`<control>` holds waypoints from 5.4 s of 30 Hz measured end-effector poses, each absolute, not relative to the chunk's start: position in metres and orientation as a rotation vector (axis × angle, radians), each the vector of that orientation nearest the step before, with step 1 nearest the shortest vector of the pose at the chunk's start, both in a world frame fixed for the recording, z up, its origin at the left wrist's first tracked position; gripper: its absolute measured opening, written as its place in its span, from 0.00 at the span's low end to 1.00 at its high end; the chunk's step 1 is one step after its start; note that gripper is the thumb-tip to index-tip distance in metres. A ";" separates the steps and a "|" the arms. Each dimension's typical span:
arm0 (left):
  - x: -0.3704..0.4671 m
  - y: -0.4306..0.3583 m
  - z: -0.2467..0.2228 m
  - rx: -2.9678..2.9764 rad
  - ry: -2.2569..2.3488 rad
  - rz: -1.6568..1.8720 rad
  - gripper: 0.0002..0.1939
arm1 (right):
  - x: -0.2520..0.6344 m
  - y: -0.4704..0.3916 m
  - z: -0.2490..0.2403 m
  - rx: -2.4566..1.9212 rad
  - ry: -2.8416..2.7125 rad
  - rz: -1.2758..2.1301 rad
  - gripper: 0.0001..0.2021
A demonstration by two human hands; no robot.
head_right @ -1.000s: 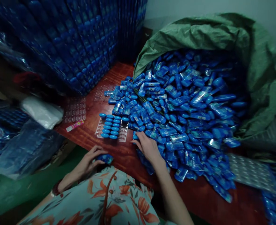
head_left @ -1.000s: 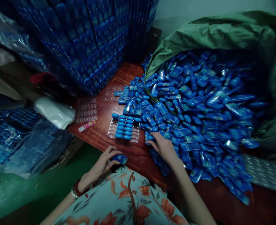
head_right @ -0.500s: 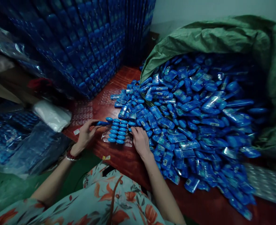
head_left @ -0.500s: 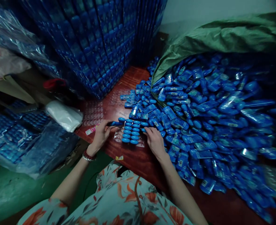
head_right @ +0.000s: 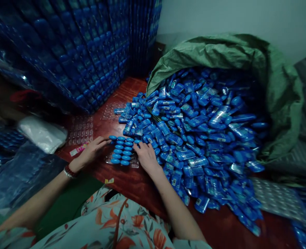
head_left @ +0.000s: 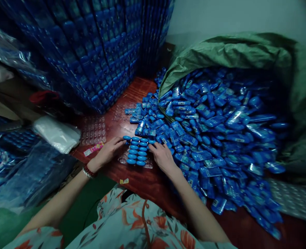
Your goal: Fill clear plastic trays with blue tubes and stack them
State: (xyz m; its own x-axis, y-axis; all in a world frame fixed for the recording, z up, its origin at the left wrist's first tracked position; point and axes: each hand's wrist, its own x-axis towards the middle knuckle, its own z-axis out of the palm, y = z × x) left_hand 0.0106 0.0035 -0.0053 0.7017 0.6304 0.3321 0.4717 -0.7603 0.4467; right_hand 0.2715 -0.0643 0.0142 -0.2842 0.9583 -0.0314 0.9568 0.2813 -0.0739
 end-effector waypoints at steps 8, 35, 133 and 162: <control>0.022 0.006 -0.002 2.745 0.920 0.538 0.18 | 0.271 -0.084 0.001 -1.874 -2.249 0.038 0.19; 0.193 -0.050 0.049 2.744 0.957 0.450 0.12 | 0.357 -0.128 0.039 -1.930 -1.145 0.388 0.23; 0.027 -0.030 0.037 2.942 0.907 -0.209 0.13 | 0.279 -0.084 0.010 -1.787 -1.971 0.076 0.16; 0.065 0.094 0.000 2.229 0.816 0.629 0.15 | 0.331 -0.067 0.069 -1.543 -1.829 0.916 0.12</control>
